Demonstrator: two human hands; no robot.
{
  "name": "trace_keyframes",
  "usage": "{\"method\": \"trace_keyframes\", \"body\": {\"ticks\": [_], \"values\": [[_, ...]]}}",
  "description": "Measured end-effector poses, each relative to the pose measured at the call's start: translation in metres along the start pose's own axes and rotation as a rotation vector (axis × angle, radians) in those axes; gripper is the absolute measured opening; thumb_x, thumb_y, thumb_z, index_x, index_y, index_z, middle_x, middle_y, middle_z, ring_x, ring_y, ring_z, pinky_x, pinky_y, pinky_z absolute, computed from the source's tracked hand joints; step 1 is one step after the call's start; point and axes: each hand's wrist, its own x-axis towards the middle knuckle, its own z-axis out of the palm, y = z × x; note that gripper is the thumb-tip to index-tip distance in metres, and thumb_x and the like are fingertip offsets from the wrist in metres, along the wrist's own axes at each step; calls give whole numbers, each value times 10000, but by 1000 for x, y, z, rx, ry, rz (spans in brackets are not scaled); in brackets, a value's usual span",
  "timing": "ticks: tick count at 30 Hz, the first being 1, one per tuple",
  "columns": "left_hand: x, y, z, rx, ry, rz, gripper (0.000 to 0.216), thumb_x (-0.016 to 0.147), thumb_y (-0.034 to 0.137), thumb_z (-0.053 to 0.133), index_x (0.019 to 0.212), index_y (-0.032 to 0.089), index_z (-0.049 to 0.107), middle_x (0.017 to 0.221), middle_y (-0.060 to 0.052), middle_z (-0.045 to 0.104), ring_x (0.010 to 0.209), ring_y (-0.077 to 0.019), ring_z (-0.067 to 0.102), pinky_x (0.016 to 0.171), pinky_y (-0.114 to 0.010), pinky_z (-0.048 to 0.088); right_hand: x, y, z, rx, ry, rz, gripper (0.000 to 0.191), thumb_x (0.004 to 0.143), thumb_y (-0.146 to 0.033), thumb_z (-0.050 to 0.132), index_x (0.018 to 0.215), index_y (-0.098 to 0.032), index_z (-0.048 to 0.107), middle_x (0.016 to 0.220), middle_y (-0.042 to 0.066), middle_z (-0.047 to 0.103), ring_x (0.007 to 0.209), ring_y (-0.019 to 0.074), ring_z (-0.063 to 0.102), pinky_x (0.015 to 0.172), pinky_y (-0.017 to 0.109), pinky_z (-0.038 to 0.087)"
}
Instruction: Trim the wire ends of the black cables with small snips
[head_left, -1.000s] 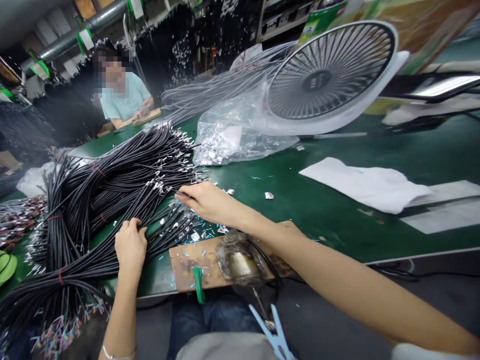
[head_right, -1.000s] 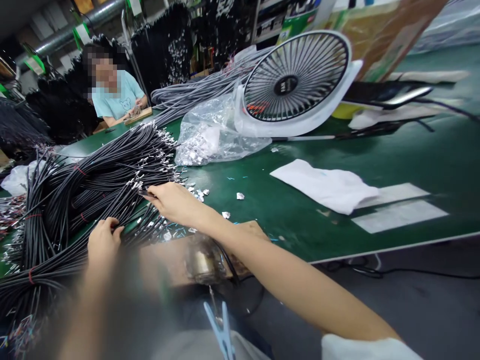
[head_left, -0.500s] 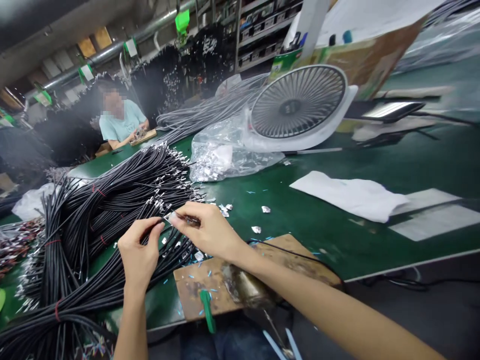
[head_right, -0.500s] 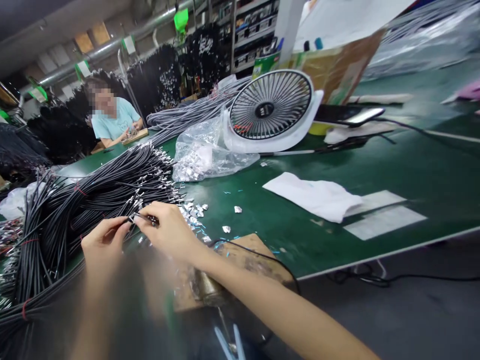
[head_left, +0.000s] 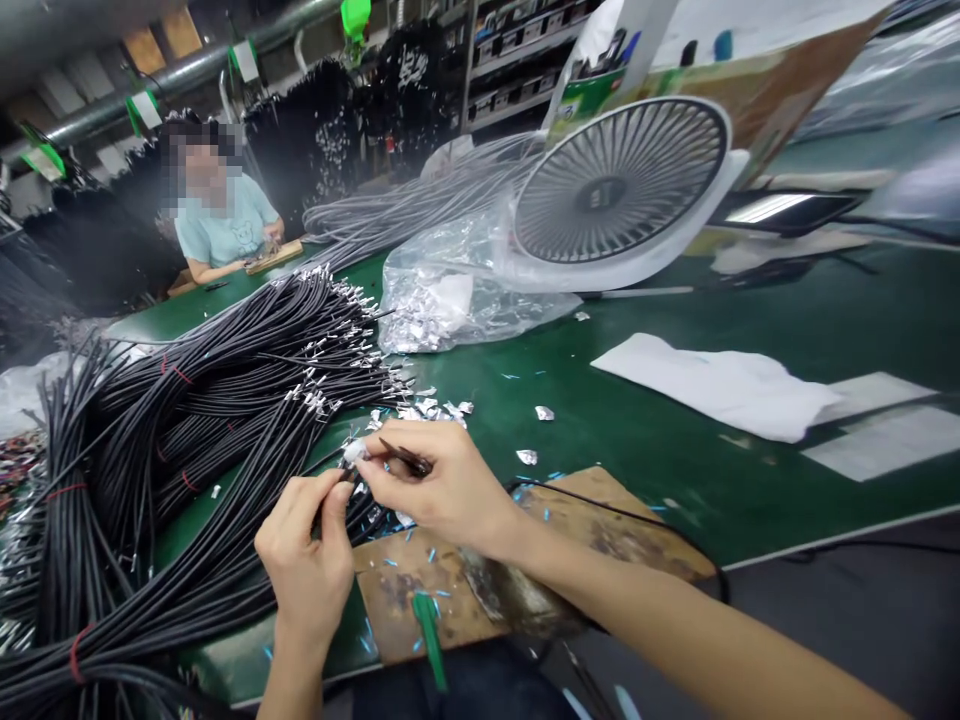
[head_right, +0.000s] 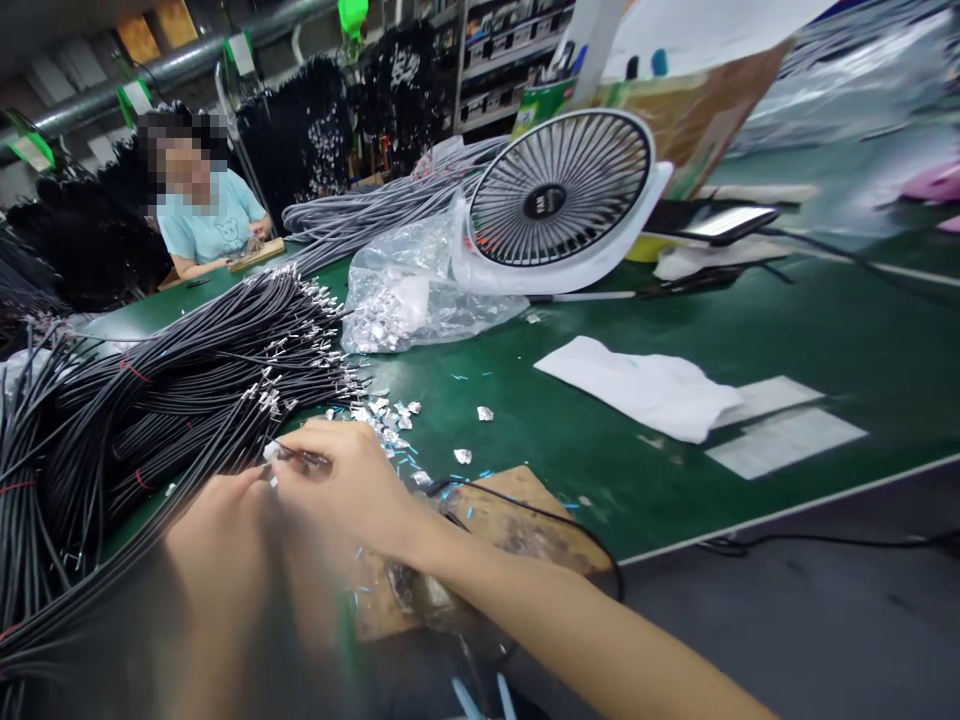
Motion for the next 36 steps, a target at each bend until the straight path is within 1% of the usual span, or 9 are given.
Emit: {"method": "trace_keyframes", "body": {"ticks": [4,10,13,15,17,20,24,31,36], "values": [[-2,0,0,-37,-18,-17,137,794,119,549,794,180,672,680,-31,646,653,-148,607,601,-220,451,0,-2,1,28,-13,13,184,724,-100,509,554,-148,560,494,-49,421,461,63,346,470,201,304],[-2,1,-2,-205,-2,-151,208,864,201,468,782,189,658,680,-19,646,598,-134,594,547,-220,444,0,-4,0,45,-69,20,282,759,-100,450,484,-167,461,477,-47,409,468,69,352,467,201,300],[-3,1,-2,-243,38,-234,204,853,231,484,758,200,662,646,-9,632,565,-133,579,514,-222,434,-1,-2,-1,34,-121,102,155,802,-170,500,721,-159,632,537,-36,529,479,83,433,480,202,349],[-5,1,-1,-250,49,-264,195,843,238,498,762,202,672,620,-9,617,560,-138,573,515,-229,438,-2,-1,-2,-10,-142,153,209,824,-258,550,985,-166,646,663,-6,627,551,114,526,526,221,409],[-5,1,-1,-250,51,-285,190,836,241,507,768,202,680,609,-14,608,572,-147,574,526,-238,449,-3,0,-2,-65,-145,138,258,853,-294,543,1070,-184,629,827,36,677,696,151,599,621,260,459],[-5,3,-1,-257,58,-301,194,833,255,511,758,203,683,616,-26,609,592,-160,581,533,-248,455,-4,0,-3,-100,-152,66,199,876,-259,527,982,-180,676,877,56,683,778,165,614,697,282,470],[-2,7,-4,-270,56,-290,204,834,247,508,732,197,678,615,-33,605,592,-162,580,532,-250,449,-3,0,-3,-65,-146,20,209,883,-216,516,883,-151,715,735,43,675,648,133,587,595,243,445],[-3,5,-3,-181,162,-207,152,834,225,532,780,197,672,655,-6,639,601,-132,587,539,-224,442,-3,-1,-4,-40,-136,22,222,877,-183,516,843,-161,734,731,36,696,610,117,582,551,224,421],[-2,7,-1,-105,176,-116,119,846,225,551,841,191,665,734,-14,673,651,-127,611,588,-220,462,-5,0,-4,-81,-97,12,192,858,-186,549,829,-161,736,693,30,694,577,115,584,533,218,424]]}}
